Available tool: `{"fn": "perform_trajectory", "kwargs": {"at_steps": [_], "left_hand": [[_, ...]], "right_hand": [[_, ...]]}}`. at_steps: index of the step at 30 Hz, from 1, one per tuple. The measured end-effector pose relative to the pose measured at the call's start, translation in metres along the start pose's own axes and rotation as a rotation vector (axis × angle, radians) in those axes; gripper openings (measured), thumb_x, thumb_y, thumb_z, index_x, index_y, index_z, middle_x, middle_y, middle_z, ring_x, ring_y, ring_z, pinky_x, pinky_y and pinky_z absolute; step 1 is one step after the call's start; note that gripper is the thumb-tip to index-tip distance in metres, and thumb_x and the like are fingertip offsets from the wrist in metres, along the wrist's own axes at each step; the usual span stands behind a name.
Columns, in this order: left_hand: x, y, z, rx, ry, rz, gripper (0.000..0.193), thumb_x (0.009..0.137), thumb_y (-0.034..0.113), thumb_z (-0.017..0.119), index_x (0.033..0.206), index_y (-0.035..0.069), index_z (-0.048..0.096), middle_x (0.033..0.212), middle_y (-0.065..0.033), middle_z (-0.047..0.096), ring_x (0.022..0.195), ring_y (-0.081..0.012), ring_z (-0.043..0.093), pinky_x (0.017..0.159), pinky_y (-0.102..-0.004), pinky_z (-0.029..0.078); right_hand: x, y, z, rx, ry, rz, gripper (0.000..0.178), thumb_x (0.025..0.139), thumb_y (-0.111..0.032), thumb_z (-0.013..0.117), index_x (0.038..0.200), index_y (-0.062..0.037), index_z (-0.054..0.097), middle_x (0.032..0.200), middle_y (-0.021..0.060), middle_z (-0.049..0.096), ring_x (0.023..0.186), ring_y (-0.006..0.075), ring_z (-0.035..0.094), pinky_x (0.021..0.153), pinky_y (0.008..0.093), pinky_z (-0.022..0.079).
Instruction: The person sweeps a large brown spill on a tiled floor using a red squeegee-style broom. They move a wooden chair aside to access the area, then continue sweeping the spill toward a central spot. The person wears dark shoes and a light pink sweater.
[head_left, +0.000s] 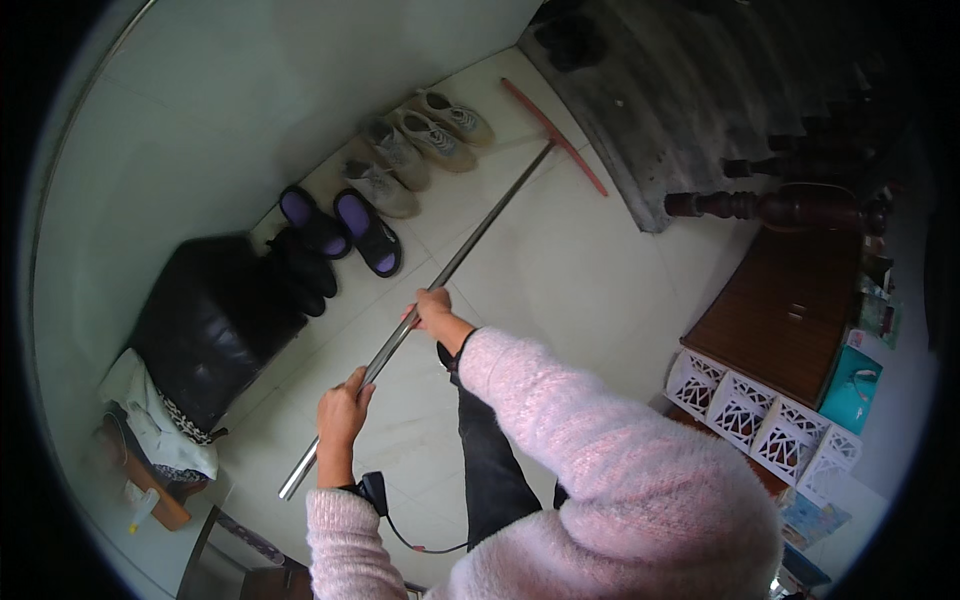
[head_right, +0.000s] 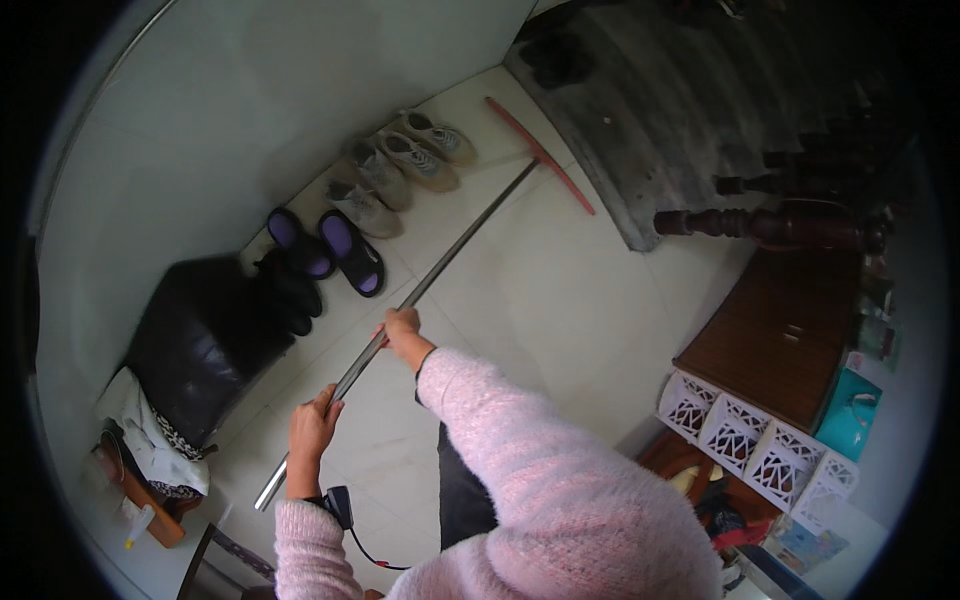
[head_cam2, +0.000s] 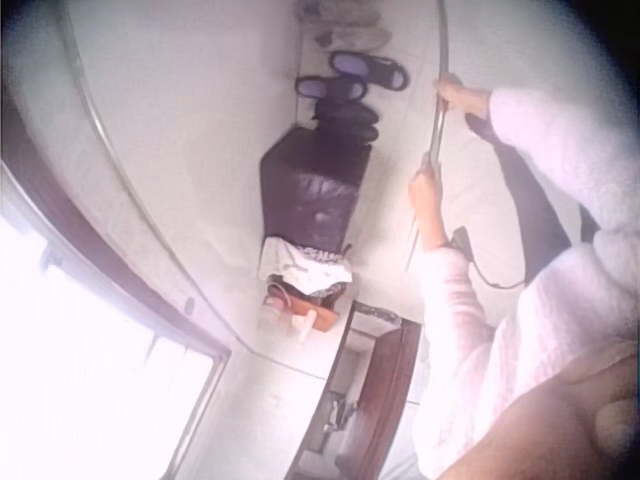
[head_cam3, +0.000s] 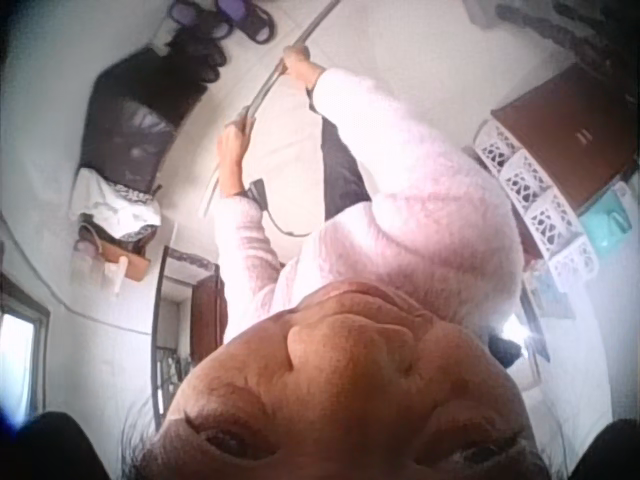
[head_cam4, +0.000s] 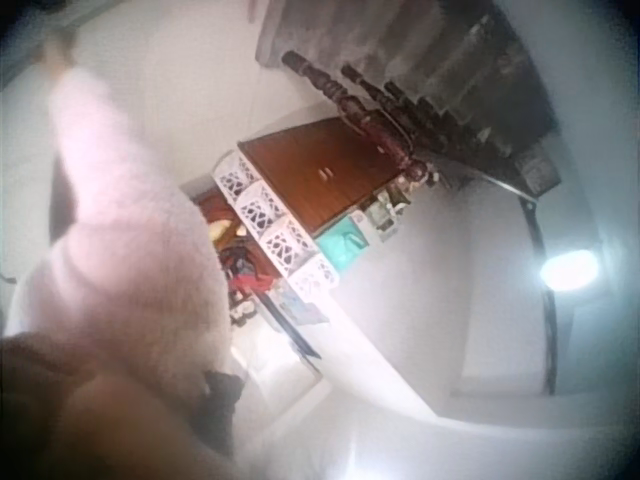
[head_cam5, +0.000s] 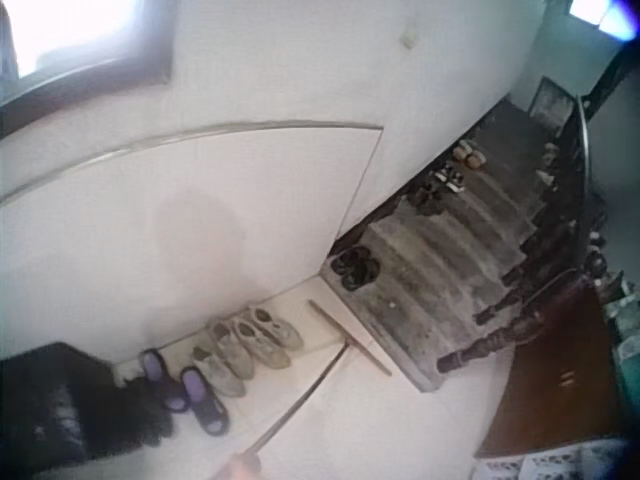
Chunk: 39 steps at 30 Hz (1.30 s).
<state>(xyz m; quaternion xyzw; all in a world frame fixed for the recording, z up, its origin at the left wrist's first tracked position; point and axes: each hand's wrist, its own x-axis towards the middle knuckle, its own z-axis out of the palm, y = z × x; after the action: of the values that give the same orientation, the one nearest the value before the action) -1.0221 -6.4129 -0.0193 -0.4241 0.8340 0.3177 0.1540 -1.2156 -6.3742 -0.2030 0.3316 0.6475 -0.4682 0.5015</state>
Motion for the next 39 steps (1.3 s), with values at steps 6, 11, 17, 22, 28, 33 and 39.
{"fn": "perform_trajectory", "kwargs": {"at_steps": [6,11,17,22,28,33,39], "left_hand": [[0.059,0.027,0.022,0.058,0.128,0.138,0.031,0.082,0.027,0.058,0.111,0.015,0.057,0.068,-0.0185,0.060,0.065,-0.0345,0.060,0.058,-0.0435,0.047],[-0.026,0.017,0.082,-0.164,-0.040,0.072,0.034,0.082,0.025,0.059,0.112,0.010,0.055,0.067,-0.0220,0.059,0.064,-0.0399,0.059,0.059,-0.0485,0.047],[-0.174,0.016,0.147,-0.338,-0.097,-0.098,0.034,0.082,0.024,0.059,0.111,0.008,0.057,0.071,-0.0244,0.059,0.068,-0.0415,0.058,0.062,-0.0488,0.046],[-0.318,0.032,0.208,-0.373,-0.116,-0.198,0.037,0.081,0.025,0.060,0.112,0.006,0.056,0.071,-0.0238,0.059,0.068,-0.0410,0.059,0.063,-0.0472,0.047],[-0.512,0.066,0.280,-0.474,-0.087,-0.336,0.036,0.081,0.022,0.060,0.112,0.004,0.056,0.069,-0.0219,0.059,0.063,-0.0362,0.061,0.059,-0.0405,0.047],[-0.654,0.092,0.274,-0.480,-0.077,-0.375,0.035,0.081,0.019,0.060,0.111,0.001,0.056,0.069,-0.0215,0.059,0.061,-0.0318,0.061,0.056,-0.0369,0.046],[-0.764,0.053,0.219,0.020,-0.454,-0.526,0.044,0.086,0.038,0.049,0.123,0.012,0.050,0.091,-0.0240,0.061,0.084,-0.0398,0.059,0.072,-0.0457,0.047]], "right_hand": [[0.036,-0.080,-0.016,-0.043,0.014,-0.128,0.014,0.083,-0.007,0.044,0.090,0.0050,0.046,0.064,0.0186,0.052,0.049,0.0295,0.054,0.041,0.0476,0.047],[0.036,-0.001,-0.066,-0.307,0.082,0.171,0.012,0.084,-0.015,0.050,0.082,-0.0070,0.059,0.069,0.0185,0.057,0.059,0.0278,0.057,0.054,0.0482,0.049],[-0.026,0.118,-0.151,-0.374,0.024,0.236,0.010,0.079,-0.008,0.054,0.075,0.0017,0.055,0.066,0.0191,0.060,0.055,0.0334,0.059,0.057,0.0504,0.052],[-0.038,0.241,-0.253,-0.671,-0.245,0.136,0.015,0.077,-0.016,0.053,0.087,-0.0056,0.053,0.068,0.0118,0.056,0.061,0.0278,0.059,0.053,0.0466,0.048],[-0.042,0.430,-0.394,-1.403,-1.375,-0.425,0.020,0.067,-0.034,0.073,0.076,-0.0177,0.065,0.064,-0.0019,0.063,0.063,0.0130,0.060,0.060,0.0328,0.046],[-0.140,0.533,-0.451,-0.884,-0.961,0.490,0.028,0.080,-0.031,0.058,0.093,-0.0065,0.058,0.082,0.0083,0.062,0.077,0.0242,0.061,0.076,0.0441,0.047],[-0.294,0.543,-0.436,-0.449,-0.683,0.976,0.032,0.083,-0.025,0.053,0.098,0.0036,0.053,0.088,0.0201,0.060,0.078,0.0322,0.061,0.076,0.0492,0.051]]}}
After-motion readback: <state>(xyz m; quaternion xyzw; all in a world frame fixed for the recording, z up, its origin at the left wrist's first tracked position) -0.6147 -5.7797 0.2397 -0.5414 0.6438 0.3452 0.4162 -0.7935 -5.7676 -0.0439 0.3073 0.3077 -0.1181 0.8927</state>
